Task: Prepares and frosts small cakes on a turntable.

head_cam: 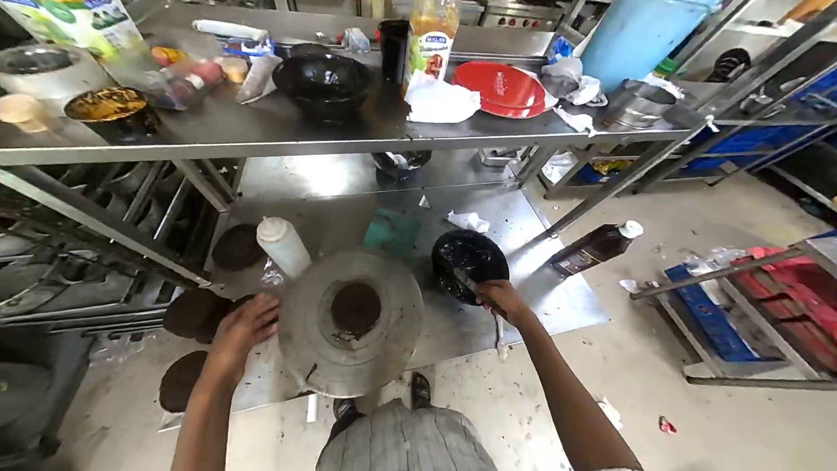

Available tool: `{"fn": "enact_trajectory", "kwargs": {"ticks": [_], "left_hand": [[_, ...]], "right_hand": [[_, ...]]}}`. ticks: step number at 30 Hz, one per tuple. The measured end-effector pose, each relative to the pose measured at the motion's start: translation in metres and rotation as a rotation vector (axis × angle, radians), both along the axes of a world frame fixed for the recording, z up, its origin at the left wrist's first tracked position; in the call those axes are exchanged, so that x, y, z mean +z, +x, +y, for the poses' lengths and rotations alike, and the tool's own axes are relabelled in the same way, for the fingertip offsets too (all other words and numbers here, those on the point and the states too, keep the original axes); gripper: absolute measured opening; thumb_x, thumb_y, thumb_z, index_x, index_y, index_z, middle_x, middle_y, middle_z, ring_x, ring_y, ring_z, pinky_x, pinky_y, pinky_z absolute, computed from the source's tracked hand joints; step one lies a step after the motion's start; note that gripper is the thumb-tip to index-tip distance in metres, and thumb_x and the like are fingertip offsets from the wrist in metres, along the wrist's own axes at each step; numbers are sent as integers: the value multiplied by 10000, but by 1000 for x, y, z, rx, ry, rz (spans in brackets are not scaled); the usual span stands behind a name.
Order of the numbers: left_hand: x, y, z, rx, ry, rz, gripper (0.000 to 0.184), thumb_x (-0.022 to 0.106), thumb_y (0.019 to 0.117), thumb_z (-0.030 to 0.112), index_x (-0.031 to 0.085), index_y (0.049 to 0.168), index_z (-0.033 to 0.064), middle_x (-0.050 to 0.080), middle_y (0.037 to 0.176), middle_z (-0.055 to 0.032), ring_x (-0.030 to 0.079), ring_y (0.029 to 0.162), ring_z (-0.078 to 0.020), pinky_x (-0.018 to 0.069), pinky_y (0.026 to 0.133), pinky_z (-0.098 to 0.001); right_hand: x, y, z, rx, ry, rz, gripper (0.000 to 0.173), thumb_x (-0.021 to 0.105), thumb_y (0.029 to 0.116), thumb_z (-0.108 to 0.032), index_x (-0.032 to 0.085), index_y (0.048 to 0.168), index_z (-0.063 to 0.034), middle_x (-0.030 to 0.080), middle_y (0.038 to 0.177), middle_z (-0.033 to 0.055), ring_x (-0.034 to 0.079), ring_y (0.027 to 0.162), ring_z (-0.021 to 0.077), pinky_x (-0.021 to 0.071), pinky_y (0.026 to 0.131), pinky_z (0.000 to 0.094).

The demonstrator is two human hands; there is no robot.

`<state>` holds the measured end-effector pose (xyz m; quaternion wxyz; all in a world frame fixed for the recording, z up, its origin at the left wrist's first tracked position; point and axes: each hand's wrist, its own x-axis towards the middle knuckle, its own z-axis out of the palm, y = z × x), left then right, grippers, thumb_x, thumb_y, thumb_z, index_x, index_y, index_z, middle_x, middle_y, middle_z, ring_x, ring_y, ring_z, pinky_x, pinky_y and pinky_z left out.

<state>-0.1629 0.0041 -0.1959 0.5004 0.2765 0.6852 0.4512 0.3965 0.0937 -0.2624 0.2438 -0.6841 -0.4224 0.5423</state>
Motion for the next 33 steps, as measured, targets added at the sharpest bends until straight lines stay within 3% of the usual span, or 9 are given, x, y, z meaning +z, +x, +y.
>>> {"fn": "enact_trajectory", "kwargs": {"ticks": [7,11,16,19,21,24,28,31,33], "left_hand": [[-33,8,-25,19,-64,-11,297,632,1024,267,686,1138,-2,688,911,-72,627,733,-119,553,682,-300],[-22,18,-26,40,-76,-14,259,617,1032,219,677,1158,1,666,954,-68,601,757,-102,536,717,-292],[-22,18,-22,-1,-50,34,260,629,1028,250,704,1125,20,669,910,-47,596,742,-93,538,712,-292],[-17,27,-30,18,-16,37,297,602,1043,273,694,1150,11,685,1001,-86,616,826,-120,542,777,-345],[-20,37,-39,72,29,58,302,595,1047,284,699,1121,9,695,982,-97,644,818,-132,564,768,-358],[-33,56,-70,125,76,82,297,572,1060,266,685,1103,-5,704,955,-104,680,804,-165,599,770,-394],[-46,80,-134,-58,50,-79,254,549,1059,187,679,1078,-30,733,912,-136,720,797,-228,620,758,-406],[-43,91,-145,-203,-31,-210,237,627,1021,199,711,1055,-20,756,970,-145,741,888,-252,622,808,-399],[-40,91,-136,-99,-9,-205,297,576,1051,251,696,1069,-20,752,940,-134,738,865,-236,621,816,-403]], "right_hand": [[39,18,-28,38,102,-21,281,558,1052,-263,708,1145,-44,720,841,78,592,572,135,478,485,290],[86,-17,-47,171,170,-1,248,534,1068,-190,717,1103,-25,728,839,99,575,516,138,459,430,270],[103,-103,-84,386,189,103,274,550,1055,-219,683,1228,-54,742,938,115,686,684,212,577,568,343],[92,-153,-110,526,400,-106,333,551,1056,-225,661,1364,-164,721,994,46,674,787,168,583,694,381],[77,-174,-122,521,637,-348,346,619,1017,-219,683,1356,-232,661,979,49,647,791,178,582,678,402],[73,-179,-120,482,816,-554,361,630,976,-173,708,1326,-217,669,984,109,662,740,242,566,596,463],[79,-185,-133,539,751,-461,318,641,970,-183,744,1266,-234,669,981,37,642,701,148,575,580,369],[76,-179,-123,526,804,-572,337,634,970,-131,733,1286,-199,669,1030,114,651,700,236,549,551,447],[80,-177,-120,526,739,-487,320,640,986,-169,730,1289,-213,660,1014,66,631,695,175,550,563,402]]}}
